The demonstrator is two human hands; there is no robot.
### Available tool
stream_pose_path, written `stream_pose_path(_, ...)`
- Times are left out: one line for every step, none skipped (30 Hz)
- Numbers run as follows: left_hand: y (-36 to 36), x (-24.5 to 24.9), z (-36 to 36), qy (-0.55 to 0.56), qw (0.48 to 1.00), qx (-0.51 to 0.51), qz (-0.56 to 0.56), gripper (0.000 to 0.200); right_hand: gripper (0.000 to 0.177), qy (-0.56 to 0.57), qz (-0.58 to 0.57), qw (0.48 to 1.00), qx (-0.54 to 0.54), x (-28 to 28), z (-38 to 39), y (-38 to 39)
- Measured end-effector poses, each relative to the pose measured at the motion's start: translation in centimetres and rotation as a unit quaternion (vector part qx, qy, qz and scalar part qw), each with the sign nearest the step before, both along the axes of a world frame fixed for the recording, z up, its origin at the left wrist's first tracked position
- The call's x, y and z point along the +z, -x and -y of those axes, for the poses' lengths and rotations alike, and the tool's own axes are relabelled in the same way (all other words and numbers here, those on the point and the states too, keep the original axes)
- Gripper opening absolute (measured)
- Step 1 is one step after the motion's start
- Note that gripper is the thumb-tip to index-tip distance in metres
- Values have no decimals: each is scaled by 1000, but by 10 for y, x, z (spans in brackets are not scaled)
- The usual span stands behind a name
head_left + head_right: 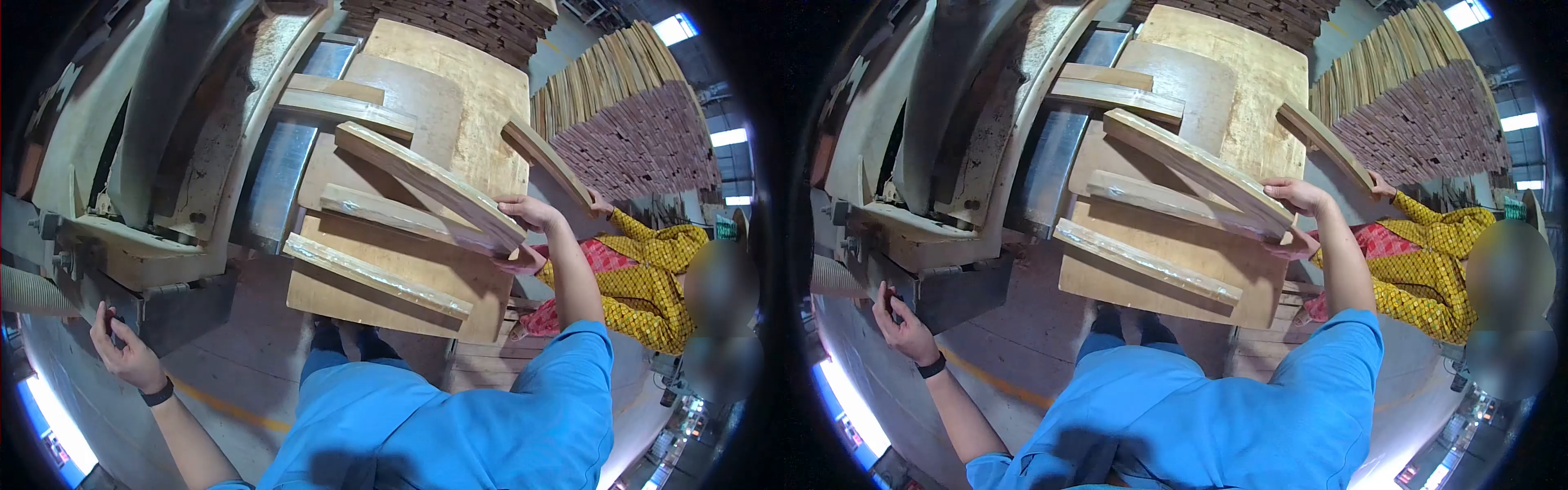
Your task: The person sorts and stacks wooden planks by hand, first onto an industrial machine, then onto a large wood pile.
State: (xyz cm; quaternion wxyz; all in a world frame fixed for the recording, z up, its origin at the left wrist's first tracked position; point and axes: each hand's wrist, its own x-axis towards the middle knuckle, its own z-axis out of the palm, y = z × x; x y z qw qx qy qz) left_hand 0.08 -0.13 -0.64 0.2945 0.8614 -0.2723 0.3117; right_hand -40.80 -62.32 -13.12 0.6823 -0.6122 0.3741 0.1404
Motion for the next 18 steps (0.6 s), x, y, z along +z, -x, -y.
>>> stream_pose_path(0,0,0,1,1000,-3,2,33,46,-49,-9,999,-2,-1,2,5)
stream_pose_path(0,0,0,3,1000,-5,4,33,46,-97,-17,995,-3,-1,5,8)
stream_pose_path(0,0,1,2,1000,-6,7,33,46,-146,-25,989,-4,4,2,6)
stream_pose_path(-1,0,1,1,1000,-6,9,33,49,-160,-21,987,-21,11,-5,4)
stream_pose_path(-1,0,1,0,1000,-5,11,33,51,-179,-29,983,-35,7,-3,6)
stream_pose_path(-2,0,0,2,1000,-8,11,33,53,-199,-37,978,-49,7,-3,5)
stream_pose_path(-3,-1,-1,3,1000,-10,11,33,55,-218,-45,973,-62,6,-4,4)
stream_pose_path(-4,-1,-1,4,1000,-12,10,33,56,-193,-30,979,-55,10,-6,7)
stream_pose_path(-4,-1,-2,0,1000,-11,10,33,56,-79,-33,996,3,6,-9,4)
stream_pose_path(-3,-1,-2,-3,1000,-9,10,33,55,37,-36,997,60,-3,-9,0)
stream_pose_path(-3,0,-2,-7,1000,-8,9,33,55,152,-38,981,117,-15,-8,-1)
stream_pose_path(-2,-1,-1,0,1000,-7,4,33,54,223,16,965,135,-42,-2,0)
stream_pose_path(-2,-1,0,8,1000,-6,-1,33,51,416,-25,887,197,-30,-20,-15)
stream_pose_path(-1,-1,0,15,1000,-6,-8,33,50,475,-76,853,203,-18,-41,-30)
stream_pose_path(0,-2,0,11,1000,-6,-9,33,49,530,-127,813,206,-11,-56,-41)
stream_pose_path(0,-2,-1,7,1000,-6,-9,33,47,549,-120,798,216,-18,-60,-47)
stream_pose_path(-1,0,-2,2,1000,-4,-6,33,48,588,-95,771,226,-42,-57,-47)
stream_pose_path(-1,0,-2,2,1000,-3,-6,33,48,573,-100,771,258,-41,-58,-58)
